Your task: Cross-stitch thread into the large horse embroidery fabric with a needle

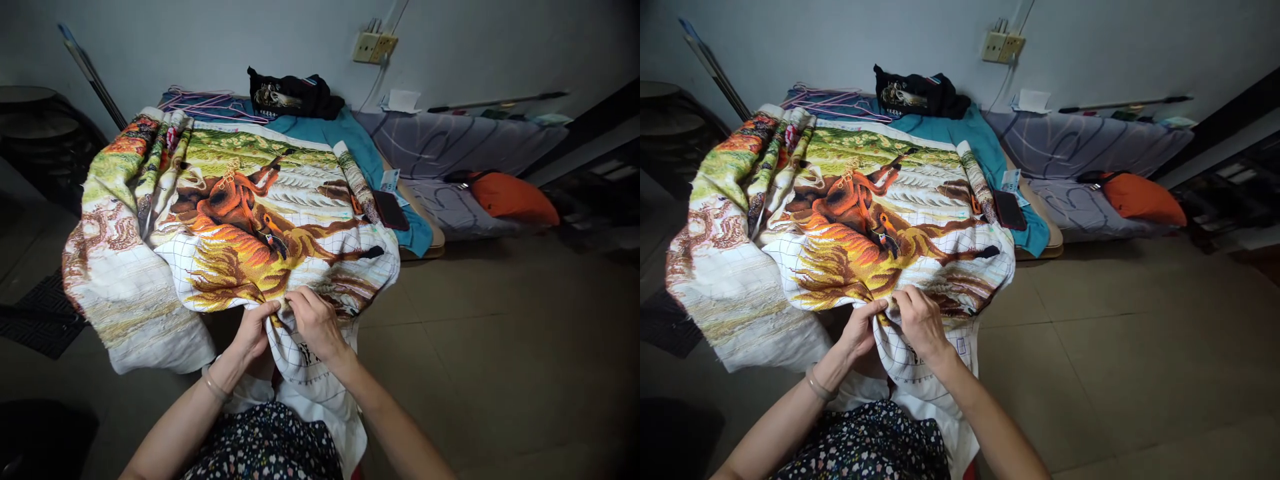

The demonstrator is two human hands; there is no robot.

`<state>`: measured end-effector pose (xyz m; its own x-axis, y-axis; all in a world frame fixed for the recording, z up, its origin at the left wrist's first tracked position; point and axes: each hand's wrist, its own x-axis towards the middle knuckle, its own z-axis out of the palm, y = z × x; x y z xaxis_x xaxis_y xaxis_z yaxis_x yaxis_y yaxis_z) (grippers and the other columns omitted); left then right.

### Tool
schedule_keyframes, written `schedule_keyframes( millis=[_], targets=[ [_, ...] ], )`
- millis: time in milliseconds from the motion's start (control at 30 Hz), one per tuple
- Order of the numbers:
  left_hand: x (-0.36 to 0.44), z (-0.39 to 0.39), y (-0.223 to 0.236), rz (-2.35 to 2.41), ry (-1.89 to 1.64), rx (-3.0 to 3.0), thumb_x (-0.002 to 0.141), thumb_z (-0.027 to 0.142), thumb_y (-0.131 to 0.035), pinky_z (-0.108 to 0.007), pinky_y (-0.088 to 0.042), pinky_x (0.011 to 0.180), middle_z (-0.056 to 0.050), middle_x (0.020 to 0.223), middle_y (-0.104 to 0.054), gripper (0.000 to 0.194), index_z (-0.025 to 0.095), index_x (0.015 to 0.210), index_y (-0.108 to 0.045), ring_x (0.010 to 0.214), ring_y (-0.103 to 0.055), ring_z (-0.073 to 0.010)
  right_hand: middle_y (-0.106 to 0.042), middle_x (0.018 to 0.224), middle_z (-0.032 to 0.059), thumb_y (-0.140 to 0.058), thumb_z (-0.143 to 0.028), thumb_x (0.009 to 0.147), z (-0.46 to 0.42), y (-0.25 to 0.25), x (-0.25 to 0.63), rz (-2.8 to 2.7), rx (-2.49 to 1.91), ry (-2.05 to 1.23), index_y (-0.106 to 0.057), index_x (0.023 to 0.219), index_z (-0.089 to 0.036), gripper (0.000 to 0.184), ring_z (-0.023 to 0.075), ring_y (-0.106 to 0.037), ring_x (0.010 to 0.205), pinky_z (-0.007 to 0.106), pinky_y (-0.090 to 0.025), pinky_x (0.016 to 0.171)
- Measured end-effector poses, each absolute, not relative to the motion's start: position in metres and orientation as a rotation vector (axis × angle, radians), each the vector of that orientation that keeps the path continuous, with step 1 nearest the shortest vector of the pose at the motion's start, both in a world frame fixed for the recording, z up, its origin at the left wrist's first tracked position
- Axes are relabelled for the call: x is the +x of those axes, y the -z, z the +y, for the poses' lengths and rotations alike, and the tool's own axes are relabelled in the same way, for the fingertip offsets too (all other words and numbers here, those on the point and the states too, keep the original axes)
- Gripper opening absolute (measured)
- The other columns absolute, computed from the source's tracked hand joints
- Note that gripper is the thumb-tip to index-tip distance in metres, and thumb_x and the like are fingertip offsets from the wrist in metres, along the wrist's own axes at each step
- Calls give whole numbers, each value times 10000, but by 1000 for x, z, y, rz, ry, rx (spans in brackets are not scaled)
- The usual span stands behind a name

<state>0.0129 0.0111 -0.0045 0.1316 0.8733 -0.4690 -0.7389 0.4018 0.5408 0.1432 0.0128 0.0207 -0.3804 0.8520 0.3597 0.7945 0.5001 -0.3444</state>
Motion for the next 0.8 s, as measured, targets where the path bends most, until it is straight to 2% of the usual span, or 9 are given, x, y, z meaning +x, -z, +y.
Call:
schedule_keyframes(
  millis=[100, 233, 367, 500, 633, 700, 800],
  targets=[
    [13, 11, 2, 842, -1194, 185, 521, 159, -778, -340, -493, 729, -35, 664, -689, 262, 104, 752, -666, 594, -621, -164, -619, 834, 62, -418, -79, 891, 17, -17, 144, -2234, -1293, -202, -607, 916, -154, 205, 170, -584, 782, 257, -454, 719],
    [13, 11, 1, 852, -1188, 192, 525, 165, -785, -338, -495, 712, -36, 665, -693, 257, 112, 747, -667, 583, -619, -164, -615, 855, 59, -450, -51, 843, 20, -17, 145, -2126, -1215, -335, -593, 931, -146, 193, 159, -584, 782, 247, -464, 720],
    [13, 11, 4, 834, -1202, 210, 534, 166, -791, -351, -496, 741, -41, 662, -689, 256, 107, 750, -669, 634, -641, -185, -608, 845, 50, -462, -121, 898, 20, -22, 145, -2147, -1177, -388, -592, 928, -154, 138, 146, -576, 760, 231, -447, 695],
    [14, 10, 8, 817, -1223, 240, 538, 150, -792, -355, -490, 776, -45, 702, -695, 305, 108, 814, -671, 740, -663, -216, -597, 797, 40, -440, -141, 918, 22, -28, 137, -2311, -1324, -208, -576, 844, -168, 157, 155, -546, 695, 250, -399, 619],
    [13, 10, 9, 814, -1282, 242, 533, 148, -792, -315, -487, 757, -8, 685, -684, 279, 125, 780, -665, 672, -640, -164, -588, 807, 70, -388, -159, 930, 22, -37, 125, -2344, -1220, -85, -554, 832, -160, 193, 182, -543, 739, 278, -403, 646],
    [13, 10, 8, 818, -1285, 235, 525, 156, -797, -304, -488, 735, 0, 657, -675, 262, 129, 744, -656, 641, -628, -153, -592, 817, 68, -370, -192, 944, 22, -40, 123, -2215, -1148, -232, -540, 845, -169, 198, 174, -559, 755, 272, -425, 662],
    [13, 10, 5, 814, -1224, 223, 531, 168, -799, -334, -488, 744, -23, 664, -681, 286, 127, 779, -663, 671, -643, -186, -607, 804, 42, -373, -256, 957, 25, -38, 129, -1876, -1144, -615, -500, 857, -188, 176, 137, -585, 706, 244, -463, 631]
  ],
)
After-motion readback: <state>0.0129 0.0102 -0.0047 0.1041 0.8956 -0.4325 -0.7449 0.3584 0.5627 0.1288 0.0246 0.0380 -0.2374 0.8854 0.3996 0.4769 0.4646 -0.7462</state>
